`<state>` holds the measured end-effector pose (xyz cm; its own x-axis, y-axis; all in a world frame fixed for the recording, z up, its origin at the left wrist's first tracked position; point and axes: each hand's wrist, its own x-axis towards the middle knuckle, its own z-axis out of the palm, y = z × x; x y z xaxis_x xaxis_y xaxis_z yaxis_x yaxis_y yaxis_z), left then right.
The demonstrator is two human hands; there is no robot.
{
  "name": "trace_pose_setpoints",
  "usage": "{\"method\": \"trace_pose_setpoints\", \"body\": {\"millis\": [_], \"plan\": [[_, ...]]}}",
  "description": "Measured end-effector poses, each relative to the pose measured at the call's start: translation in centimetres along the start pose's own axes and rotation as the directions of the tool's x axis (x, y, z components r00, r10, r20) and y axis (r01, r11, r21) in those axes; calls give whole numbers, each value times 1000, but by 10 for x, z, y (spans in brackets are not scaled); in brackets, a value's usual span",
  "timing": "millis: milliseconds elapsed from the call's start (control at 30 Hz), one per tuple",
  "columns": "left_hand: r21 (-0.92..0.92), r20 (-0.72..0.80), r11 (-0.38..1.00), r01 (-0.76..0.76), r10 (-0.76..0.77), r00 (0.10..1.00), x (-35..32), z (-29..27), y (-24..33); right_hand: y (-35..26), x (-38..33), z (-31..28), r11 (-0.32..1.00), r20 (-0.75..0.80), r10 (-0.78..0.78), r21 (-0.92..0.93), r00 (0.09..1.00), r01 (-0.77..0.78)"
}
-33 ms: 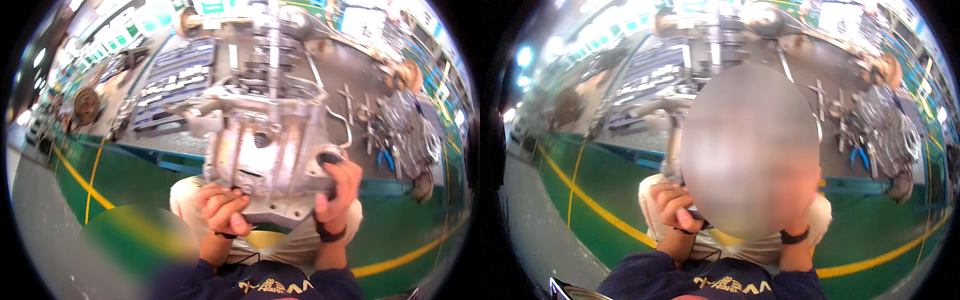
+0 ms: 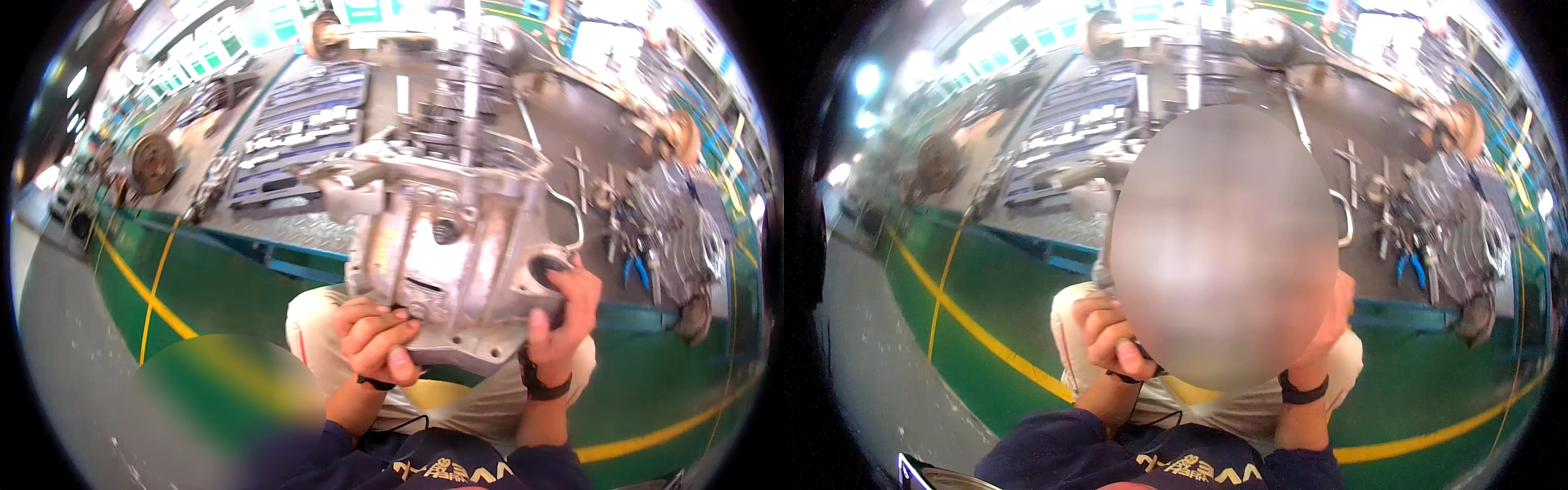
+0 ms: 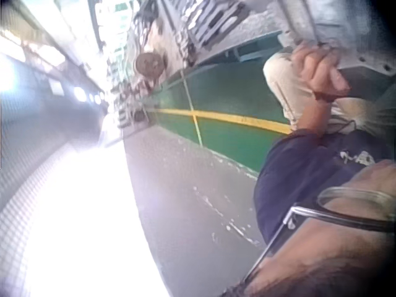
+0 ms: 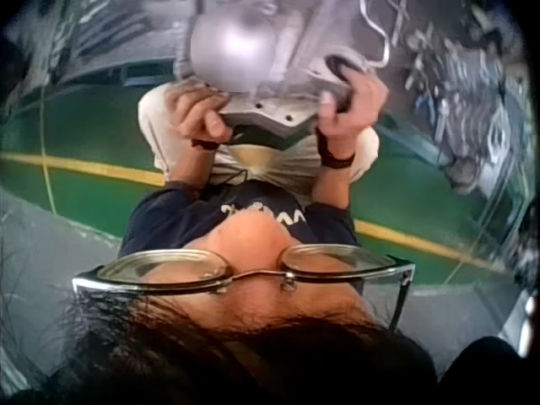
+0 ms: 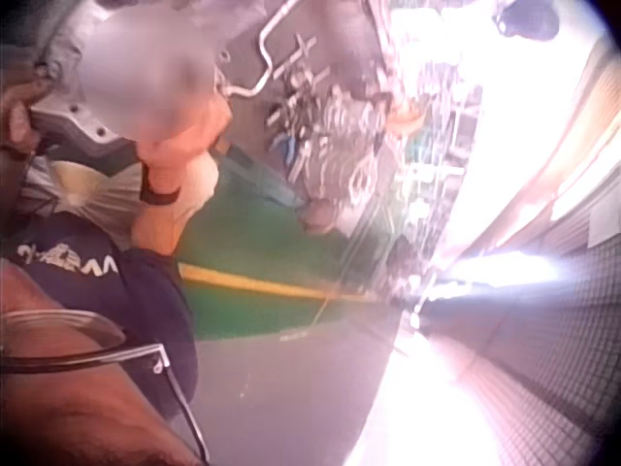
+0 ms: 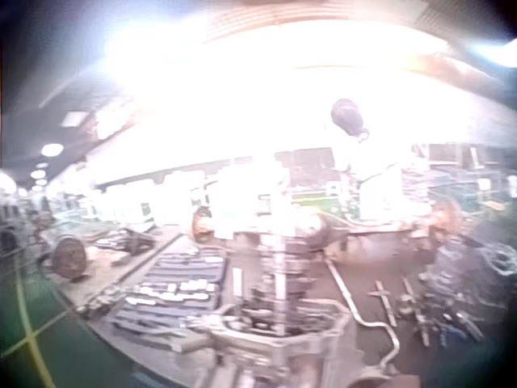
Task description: The person assembles a gearbox housing by first inserting a threaded sensor by hand, then lifting and rotating the housing to check the fit of internal gear shafts. They then proceed to fit a secondary housing section over the gears, aligning the shafts through the openings.
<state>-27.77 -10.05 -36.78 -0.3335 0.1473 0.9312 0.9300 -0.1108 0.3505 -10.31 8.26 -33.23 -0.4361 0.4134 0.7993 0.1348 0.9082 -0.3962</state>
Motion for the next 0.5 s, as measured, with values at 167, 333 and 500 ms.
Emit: {"method": "trace_pose_setpoints", "body": {"millis": [167, 333, 500], "plan": [[-207, 254, 978, 11, 43, 966, 49, -35, -10, -3, 6, 8, 997, -90, 27, 78, 996, -20], [-73, 244, 993, -97, 112, 963, 181, -62, -50, -4, 7, 8, 996, -51, 74, 47, 996, -71], [96, 587, 945, -312, 199, 785, 225, 10, -83, -28, -5, 18, 993, -62, 101, 60, 993, -98]]}}
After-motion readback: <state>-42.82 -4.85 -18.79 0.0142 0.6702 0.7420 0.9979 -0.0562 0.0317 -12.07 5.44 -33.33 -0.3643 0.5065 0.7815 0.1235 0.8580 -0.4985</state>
